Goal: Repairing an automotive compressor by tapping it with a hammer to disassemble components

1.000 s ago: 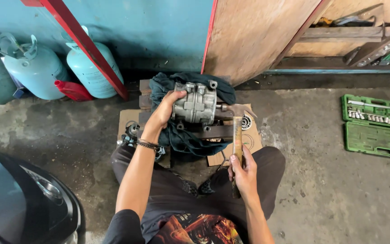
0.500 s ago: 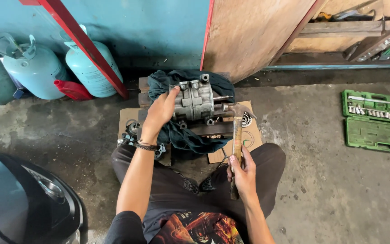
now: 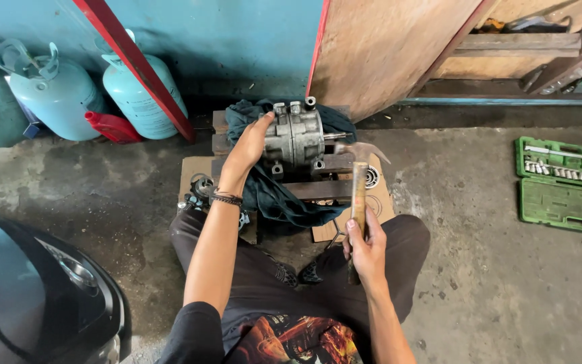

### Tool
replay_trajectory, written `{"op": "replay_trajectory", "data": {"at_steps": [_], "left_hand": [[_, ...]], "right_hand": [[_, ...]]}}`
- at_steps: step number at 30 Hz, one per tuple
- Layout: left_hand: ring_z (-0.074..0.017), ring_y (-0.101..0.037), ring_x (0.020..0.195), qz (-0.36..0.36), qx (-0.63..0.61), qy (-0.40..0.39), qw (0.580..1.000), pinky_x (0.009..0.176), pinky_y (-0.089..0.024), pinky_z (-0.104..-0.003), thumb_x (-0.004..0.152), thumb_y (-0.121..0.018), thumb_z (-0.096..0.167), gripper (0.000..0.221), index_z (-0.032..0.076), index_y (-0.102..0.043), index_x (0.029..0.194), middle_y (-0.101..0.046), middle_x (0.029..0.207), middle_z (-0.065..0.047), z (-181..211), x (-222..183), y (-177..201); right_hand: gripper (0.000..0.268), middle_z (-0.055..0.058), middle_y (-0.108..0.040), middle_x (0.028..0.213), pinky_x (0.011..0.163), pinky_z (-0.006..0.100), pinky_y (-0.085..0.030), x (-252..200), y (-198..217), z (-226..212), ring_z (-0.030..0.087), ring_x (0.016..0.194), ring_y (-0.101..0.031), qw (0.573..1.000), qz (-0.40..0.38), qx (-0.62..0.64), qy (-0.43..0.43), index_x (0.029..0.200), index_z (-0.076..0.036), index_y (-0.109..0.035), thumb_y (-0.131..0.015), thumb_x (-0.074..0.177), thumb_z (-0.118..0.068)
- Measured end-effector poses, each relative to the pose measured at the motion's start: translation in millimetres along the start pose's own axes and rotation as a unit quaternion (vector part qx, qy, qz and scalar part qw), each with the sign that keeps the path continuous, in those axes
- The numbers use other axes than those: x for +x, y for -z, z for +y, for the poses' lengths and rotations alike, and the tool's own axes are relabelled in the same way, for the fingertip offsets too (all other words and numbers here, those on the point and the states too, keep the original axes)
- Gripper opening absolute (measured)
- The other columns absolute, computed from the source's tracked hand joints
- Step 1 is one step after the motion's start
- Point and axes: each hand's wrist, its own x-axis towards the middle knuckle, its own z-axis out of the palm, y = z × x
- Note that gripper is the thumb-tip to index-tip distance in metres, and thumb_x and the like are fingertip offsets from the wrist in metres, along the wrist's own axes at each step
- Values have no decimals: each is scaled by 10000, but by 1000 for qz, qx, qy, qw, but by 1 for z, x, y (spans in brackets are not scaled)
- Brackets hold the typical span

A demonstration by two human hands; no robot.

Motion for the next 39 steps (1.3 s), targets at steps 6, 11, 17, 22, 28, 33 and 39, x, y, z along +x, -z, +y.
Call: {"op": "replay_trajectory", "data": {"at_steps": [6, 11, 17, 22, 28, 33, 39], "left_hand": [[-442, -252, 1510, 8, -21, -18, 1000, 1255, -165, -578, 1001, -468, 593, 824, -34, -426, 1533, -361, 1588, -276, -25, 33, 5], [-468, -217, 1516, -1, -30, -7, 1000, 1245, -165, -613, 1027, -445, 576, 818, -43, -352, 1555, -306, 1610, -287, -22, 37, 6], [-446, -254, 1509, 11, -48, 0, 999, 1241, -187, -597, 1010, -477, 589, 817, -24, -397, 1543, -346, 1601, -264, -36, 51, 6], [-474, -188, 1524, -4, -40, 9, 999, 1243, -159, -629, 1036, -428, 586, 816, -14, -316, 1577, -277, 1628, -274, -25, 39, 6], [-513, -187, 1512, -6, -47, -2, 999, 1229, -168, -666, 1044, -419, 554, 804, -46, -303, 1566, -277, 1608, -318, -15, 24, 5], [-517, -148, 1519, -12, -49, 3, 999, 1231, -144, -691, 1053, -387, 561, 798, -20, -257, 1584, -227, 1626, -302, -8, 14, 7], [-513, -141, 1521, -14, -48, 12, 999, 1235, -137, -705, 1052, -384, 567, 804, -15, -240, 1588, -214, 1630, -298, -6, 12, 7]], "right_hand": [[471, 115, -516, 749, 280, 304, -434, 11, -13, -26, 148, 427, -513, 999, 20, -21, 15, 1478, 45, -446, -497, 1019, -51], [478, 123, -543, 724, 281, 308, -453, 21, -8, -18, 162, 408, -544, 999, -31, -32, -10, 1466, 19, -484, -535, 995, -47], [505, 106, -509, 759, 303, 284, -442, 25, -18, -24, 131, 441, -514, 999, -28, -23, -11, 1500, 44, -408, -504, 1016, -60], [480, 103, -528, 764, 300, 279, -443, 26, -16, -25, 129, 442, -534, 999, -20, -40, -12, 1495, 25, -439, -495, 1027, -66], [527, 79, -525, 762, 293, 261, -454, 25, -20, -32, 107, 426, -524, 996, -49, -63, -36, 1528, 20, -388, -495, 1018, -58], [502, 103, -517, 804, 312, 276, -446, 34, -16, -46, 122, 472, -535, 999, -17, -51, -10, 1513, 53, -382, -489, 1042, -85], [505, 116, -519, 778, 310, 319, -468, 39, -31, -31, 160, 467, -560, 997, -50, -55, -22, 1492, 34, -419, -536, 1014, -79]]}}
